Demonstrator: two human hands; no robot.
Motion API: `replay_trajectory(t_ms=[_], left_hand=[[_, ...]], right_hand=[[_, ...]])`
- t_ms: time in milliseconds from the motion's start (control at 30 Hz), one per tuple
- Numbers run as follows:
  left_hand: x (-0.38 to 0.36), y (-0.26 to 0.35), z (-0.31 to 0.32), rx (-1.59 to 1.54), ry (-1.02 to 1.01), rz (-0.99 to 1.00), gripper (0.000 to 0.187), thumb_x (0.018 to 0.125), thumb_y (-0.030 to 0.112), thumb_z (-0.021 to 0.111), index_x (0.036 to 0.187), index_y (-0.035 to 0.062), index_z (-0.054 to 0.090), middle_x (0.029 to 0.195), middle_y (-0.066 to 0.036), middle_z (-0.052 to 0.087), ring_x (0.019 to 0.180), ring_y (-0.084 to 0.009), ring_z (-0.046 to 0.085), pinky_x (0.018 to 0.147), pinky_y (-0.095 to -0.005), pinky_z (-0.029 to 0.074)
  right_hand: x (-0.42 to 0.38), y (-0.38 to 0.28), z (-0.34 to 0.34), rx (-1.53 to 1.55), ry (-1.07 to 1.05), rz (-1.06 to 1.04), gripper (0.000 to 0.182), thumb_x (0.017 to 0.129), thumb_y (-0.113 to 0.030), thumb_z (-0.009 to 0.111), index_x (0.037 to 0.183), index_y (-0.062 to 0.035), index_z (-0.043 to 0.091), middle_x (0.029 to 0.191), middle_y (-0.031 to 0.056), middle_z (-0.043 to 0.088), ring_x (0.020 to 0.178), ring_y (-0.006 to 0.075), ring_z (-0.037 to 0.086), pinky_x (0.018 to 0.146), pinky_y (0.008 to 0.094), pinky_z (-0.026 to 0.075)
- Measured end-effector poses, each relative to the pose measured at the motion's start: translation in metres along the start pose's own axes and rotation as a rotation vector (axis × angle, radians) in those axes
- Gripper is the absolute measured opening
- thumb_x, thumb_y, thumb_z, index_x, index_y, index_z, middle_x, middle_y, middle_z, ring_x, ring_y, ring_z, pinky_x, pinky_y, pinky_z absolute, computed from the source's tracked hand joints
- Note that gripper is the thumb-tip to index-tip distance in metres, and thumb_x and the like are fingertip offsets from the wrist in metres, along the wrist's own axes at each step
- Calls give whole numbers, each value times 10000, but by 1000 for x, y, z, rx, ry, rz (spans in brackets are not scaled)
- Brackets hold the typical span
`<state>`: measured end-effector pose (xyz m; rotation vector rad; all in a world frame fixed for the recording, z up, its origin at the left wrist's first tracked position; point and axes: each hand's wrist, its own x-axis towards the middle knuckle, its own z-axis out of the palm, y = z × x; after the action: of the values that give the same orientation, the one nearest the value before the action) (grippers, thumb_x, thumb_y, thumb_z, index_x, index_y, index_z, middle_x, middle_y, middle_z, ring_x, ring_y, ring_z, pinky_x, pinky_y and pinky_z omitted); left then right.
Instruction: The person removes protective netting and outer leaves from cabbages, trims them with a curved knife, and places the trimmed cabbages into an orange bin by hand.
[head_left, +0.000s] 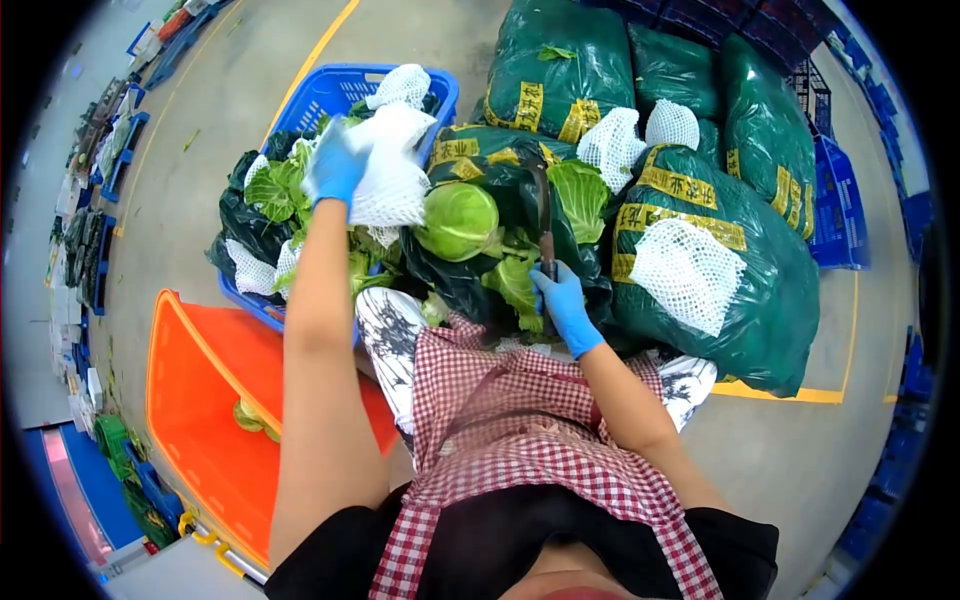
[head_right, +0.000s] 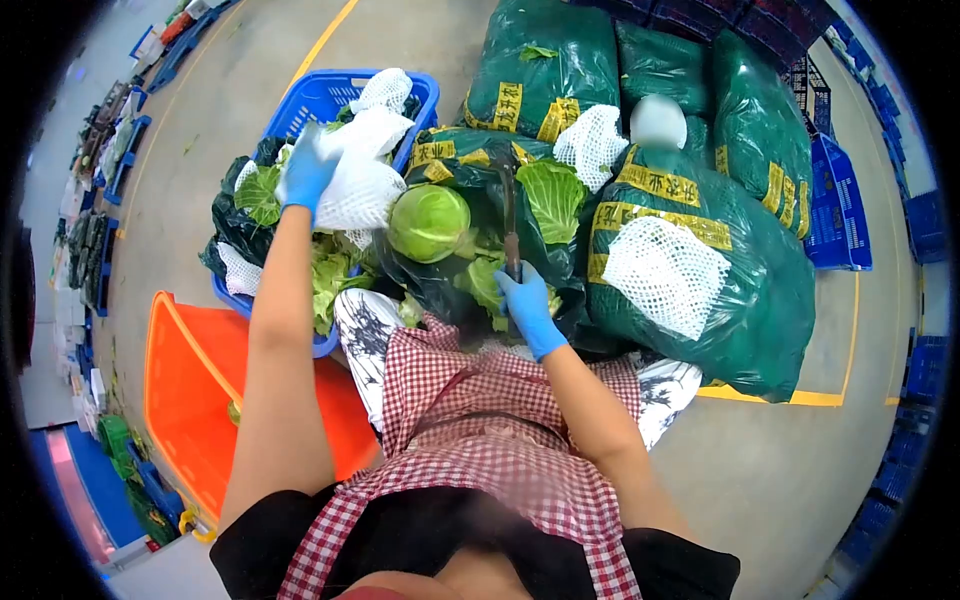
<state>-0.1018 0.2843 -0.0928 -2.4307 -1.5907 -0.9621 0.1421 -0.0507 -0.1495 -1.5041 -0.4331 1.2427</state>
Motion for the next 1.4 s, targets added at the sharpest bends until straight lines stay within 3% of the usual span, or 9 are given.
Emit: replay_trajectory(t_ms=[33,67,167,267,300,433,533,800,1400], left_hand=[[-6,-10,-30,293,-467,-371,482,739,356,641,1071,11,596,1068,-214,610,945,-360,609,812,-428,487],[-25,-32,-26,288,-308,-485,378,753,298,616,1011,23,605,956,-199,640,812,-369,634,704,-453,511],[-82,7,-33,-25,-228,-321,318,787,237,615,1066,90,574,967,-176,628,816,-336,631,715,-426,506],[-96,96,-41,-283,-503,513,586,713,136,682,1269,153,499,1192,-143,552,1143,-319,498,958,-402,411],[-96,99,-24,-239,-669,466,830,639,199,763,1371,207,373,1360,-134,413,1260,-333,385,1023,-406,361],[-66,112,14,22,-951,588,1142,457,289,848,1425,263,242,1449,-174,265,1298,-361,335,1047,-417,331],[-59,114,25,-210,-1220,351,1143,450,340,854,1420,247,257,1430,-199,284,1288,-378,337,1035,-431,343],[-130,127,19,-154,-824,-23,1185,416,477,863,1402,207,264,1407,-221,289,1124,-387,513,873,-442,478],[-116,141,22,-154,-881,-137,1163,450,481,851,1396,163,255,1308,-218,366,1181,-379,440,955,-435,418]], right_hand=[[-8,0,-5,-109,30,6,151,826,-147,632,885,-50,532,634,29,516,429,107,464,397,257,373],[-13,4,-9,-152,46,-15,163,825,-160,634,885,-45,535,642,32,523,452,111,469,420,265,380],[-23,30,-10,-273,111,-126,250,818,-226,646,886,-11,540,673,49,544,580,135,497,541,319,409],[-36,24,7,-328,113,-161,284,826,-257,634,915,-3,544,693,102,564,636,198,541,588,353,421],[-31,37,7,-392,108,-200,312,835,-278,616,979,-9,553,740,167,585,658,281,571,604,370,432],[-30,35,18,-511,111,-205,345,848,-305,586,1032,-17,539,807,228,601,747,397,587,638,428,445],[-29,40,25,-583,144,-135,353,853,-326,576,1022,-18,536,834,238,604,780,419,584,655,458,443],[-14,40,50,-764,128,-89,329,890,-331,507,991,-19,488,830,243,606,760,425,588,670,499,456],[-3,51,32,-811,32,-49,326,858,-262,507,996,34,499,830,273,616,738,441,598,675,507,480]])
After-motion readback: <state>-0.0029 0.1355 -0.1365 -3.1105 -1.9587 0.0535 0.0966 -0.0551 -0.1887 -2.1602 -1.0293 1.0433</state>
